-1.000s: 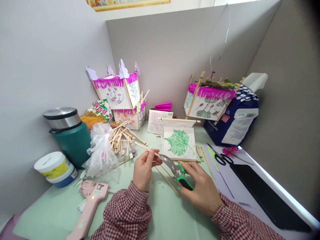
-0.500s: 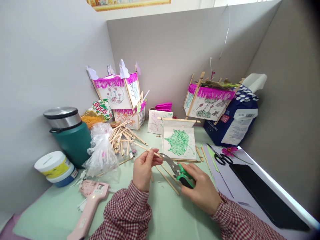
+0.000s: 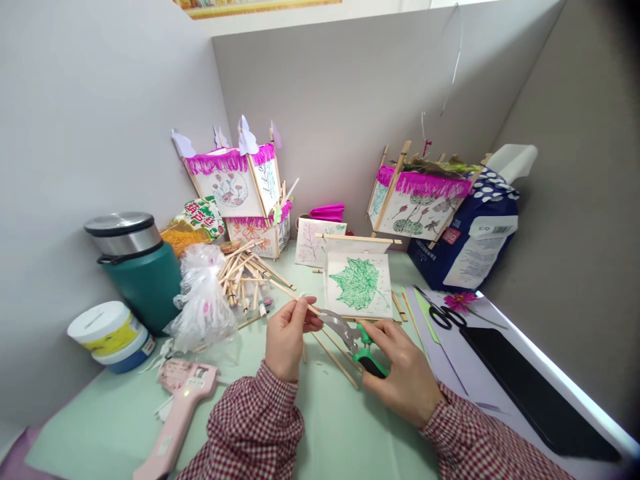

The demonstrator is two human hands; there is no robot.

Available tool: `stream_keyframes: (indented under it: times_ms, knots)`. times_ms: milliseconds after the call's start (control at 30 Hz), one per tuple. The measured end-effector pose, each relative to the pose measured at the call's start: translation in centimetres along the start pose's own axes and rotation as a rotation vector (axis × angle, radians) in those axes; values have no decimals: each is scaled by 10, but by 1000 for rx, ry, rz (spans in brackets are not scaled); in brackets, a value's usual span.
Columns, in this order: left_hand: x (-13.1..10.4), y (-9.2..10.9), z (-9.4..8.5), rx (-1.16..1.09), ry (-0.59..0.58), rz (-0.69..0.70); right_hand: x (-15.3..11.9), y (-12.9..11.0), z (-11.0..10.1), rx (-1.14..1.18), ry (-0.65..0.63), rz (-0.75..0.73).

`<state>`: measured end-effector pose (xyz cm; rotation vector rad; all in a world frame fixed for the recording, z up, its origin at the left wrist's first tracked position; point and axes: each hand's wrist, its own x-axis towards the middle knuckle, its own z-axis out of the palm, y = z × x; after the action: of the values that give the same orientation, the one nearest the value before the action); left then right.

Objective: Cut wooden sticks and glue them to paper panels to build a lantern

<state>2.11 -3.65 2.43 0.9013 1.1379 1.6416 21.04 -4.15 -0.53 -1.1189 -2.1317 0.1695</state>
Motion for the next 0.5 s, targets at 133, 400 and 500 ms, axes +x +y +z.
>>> stream_keyframes:
  times_ms: [133, 400, 500]
  knots:
    - [-1, 0, 0, 2, -17, -17, 0, 0, 0, 5, -12, -19]
    - [-1, -2, 0, 9, -55, -75, 1, 1, -2, -64, -1, -88]
    - [-1, -2, 0, 7, -72, -106, 1, 0, -2, -58, -12, -84]
